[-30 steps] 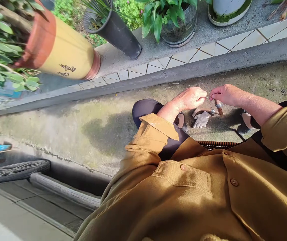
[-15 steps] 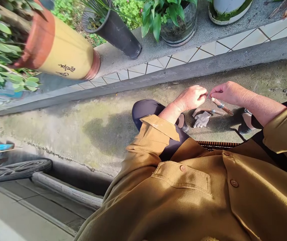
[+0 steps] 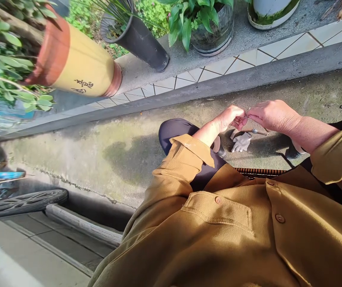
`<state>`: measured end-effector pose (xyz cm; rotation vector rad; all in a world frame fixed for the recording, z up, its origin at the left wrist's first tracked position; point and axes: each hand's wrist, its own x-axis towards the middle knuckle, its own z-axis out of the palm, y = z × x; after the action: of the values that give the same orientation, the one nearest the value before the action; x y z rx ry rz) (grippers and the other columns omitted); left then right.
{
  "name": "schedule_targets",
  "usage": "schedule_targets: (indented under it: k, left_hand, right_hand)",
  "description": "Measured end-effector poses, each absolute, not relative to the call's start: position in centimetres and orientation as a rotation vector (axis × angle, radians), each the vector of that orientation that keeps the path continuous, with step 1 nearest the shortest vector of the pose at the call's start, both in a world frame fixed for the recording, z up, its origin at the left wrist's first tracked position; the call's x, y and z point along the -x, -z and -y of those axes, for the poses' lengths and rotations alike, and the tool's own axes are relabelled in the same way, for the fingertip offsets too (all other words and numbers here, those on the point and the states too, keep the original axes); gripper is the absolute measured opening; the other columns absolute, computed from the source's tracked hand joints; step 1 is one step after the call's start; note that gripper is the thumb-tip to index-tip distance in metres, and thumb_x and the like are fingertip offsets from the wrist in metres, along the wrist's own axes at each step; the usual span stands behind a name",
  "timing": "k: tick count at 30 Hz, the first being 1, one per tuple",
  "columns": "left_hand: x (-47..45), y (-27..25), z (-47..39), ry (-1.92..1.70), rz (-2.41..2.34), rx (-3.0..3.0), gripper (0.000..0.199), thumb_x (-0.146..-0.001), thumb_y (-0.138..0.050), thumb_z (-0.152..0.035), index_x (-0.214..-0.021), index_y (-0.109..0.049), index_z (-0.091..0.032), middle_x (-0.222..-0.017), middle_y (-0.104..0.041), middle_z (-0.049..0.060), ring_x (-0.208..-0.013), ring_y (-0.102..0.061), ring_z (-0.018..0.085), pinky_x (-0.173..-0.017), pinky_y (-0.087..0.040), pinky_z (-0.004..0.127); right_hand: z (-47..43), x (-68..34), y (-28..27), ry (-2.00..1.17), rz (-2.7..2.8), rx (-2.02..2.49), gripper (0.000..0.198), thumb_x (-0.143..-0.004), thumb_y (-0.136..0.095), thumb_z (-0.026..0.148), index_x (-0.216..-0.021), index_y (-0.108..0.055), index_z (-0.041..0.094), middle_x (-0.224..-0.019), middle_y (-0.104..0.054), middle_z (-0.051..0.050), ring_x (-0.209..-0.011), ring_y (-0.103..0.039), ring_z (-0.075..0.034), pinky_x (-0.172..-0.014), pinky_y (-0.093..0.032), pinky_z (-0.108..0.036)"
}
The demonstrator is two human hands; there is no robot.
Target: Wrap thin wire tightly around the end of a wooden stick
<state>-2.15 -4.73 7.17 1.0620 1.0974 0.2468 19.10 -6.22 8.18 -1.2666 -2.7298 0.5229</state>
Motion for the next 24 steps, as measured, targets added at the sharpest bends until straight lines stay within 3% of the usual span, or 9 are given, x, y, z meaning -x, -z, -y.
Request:
schedule_targets:
  k: [9,19,24]
  left_hand:
    - [1.5,-6.9,5.0,-0.182,-1.131,-0.929,0.024,-0.079,-0.055,-0.019,-0.055,-0.054,-0.019,-0.049,-0.051,0.000,-0.047,-0.053,0.011,-0.055,-0.051,0.024]
    - [1.0,-7.6,5.3,-0.189,-1.159,-0.979,0.036,-0.086,-0.052,-0.014,-0.051,-0.045,-0.021,-0.046,-0.045,-0.002,-0.043,-0.051,0.010,-0.054,-0.047,0.023]
    - [0.6,-8.8,5.3,-0.159,-1.194,-1.003,0.045,-0.090,-0.051,-0.011,-0.048,-0.040,-0.021,-0.044,-0.045,-0.001,-0.043,-0.053,0.009,-0.053,-0.045,0.022]
  right_hand:
    - [6.2,-18.9,-8.9,-0.409,2.974,1.242,0.035,-0.112,-0.050,0.024,-0.114,-0.083,0.015,-0.098,-0.082,-0.014,-0.089,-0.071,-0.024,-0.072,-0.036,-0.035]
    - [6.7,-18.3,-11.5,-0.461,3.171,1.347,0.038,-0.110,-0.047,0.015,-0.128,-0.081,0.015,-0.110,-0.083,-0.018,-0.098,-0.073,-0.028,-0.071,-0.027,-0.036]
    - [6.8,-18.4,-11.0,-0.492,3.158,1.363,0.037,-0.111,-0.051,0.021,-0.135,-0.079,0.018,-0.113,-0.084,-0.016,-0.099,-0.074,-0.029,-0.070,-0.027,-0.036]
